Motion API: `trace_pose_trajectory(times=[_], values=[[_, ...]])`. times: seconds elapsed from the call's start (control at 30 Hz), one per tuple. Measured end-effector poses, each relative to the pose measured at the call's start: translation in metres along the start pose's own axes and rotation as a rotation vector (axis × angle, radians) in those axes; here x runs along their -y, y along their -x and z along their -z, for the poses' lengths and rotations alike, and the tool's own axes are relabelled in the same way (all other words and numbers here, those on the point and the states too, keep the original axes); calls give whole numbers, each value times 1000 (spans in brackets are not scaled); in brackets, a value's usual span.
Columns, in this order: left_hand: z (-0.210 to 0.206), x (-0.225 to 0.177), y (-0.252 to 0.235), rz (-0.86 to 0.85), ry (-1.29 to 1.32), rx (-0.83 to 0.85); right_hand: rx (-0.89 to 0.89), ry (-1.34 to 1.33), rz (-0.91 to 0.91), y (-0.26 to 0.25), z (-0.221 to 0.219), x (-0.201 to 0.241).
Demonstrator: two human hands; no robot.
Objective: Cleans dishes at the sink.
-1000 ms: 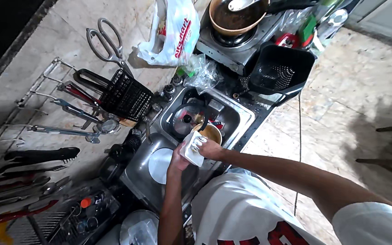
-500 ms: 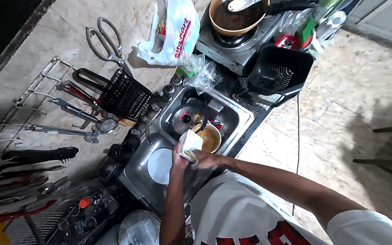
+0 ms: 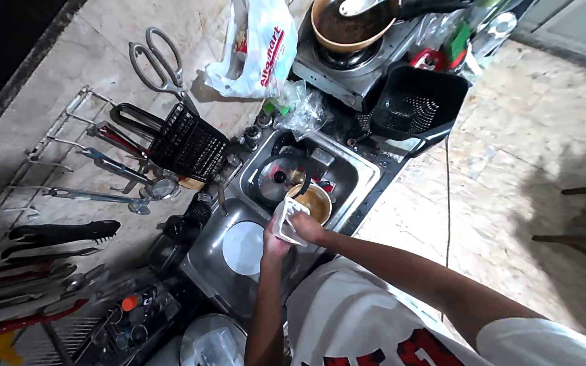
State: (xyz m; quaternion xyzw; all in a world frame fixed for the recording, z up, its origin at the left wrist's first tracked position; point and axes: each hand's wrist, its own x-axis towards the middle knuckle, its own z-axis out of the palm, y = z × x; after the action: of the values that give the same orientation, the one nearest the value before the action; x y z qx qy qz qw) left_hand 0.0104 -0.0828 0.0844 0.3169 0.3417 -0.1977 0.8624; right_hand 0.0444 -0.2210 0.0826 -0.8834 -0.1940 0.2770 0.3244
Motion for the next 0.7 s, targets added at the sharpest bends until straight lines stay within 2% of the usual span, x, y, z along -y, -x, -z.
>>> trace_pose_trajectory(times=[0.1,0.17,0.23,0.27,0.33,0.4,0.57,0.63,0.7], values=[[-8,1,1,40,-38,-84,-178,220,-14,-12,-1,-11],[-10,0,1,20,-32,-114,-281,168,-122,-15,-4,-8],[-11,-2,1,17,-45,-113,-347,-1,-254,-18,-3,-2],[-11,-3,1,24,-53,-116,-345,-81,-293,-18,-2,2],[-13,-1,1,39,-61,-108,-226,-166,-312,-14,4,11],[-14,-1,-2,38,-71,-95,-97,-261,-265,-9,5,13],[-15,-8,-8,59,-83,-95,11,-888,-117,23,6,10],[-17,-13,-9,102,-91,-92,4,-778,26,27,4,5],[-16,-15,-6,143,-114,-79,-95,-582,94,29,1,4]])
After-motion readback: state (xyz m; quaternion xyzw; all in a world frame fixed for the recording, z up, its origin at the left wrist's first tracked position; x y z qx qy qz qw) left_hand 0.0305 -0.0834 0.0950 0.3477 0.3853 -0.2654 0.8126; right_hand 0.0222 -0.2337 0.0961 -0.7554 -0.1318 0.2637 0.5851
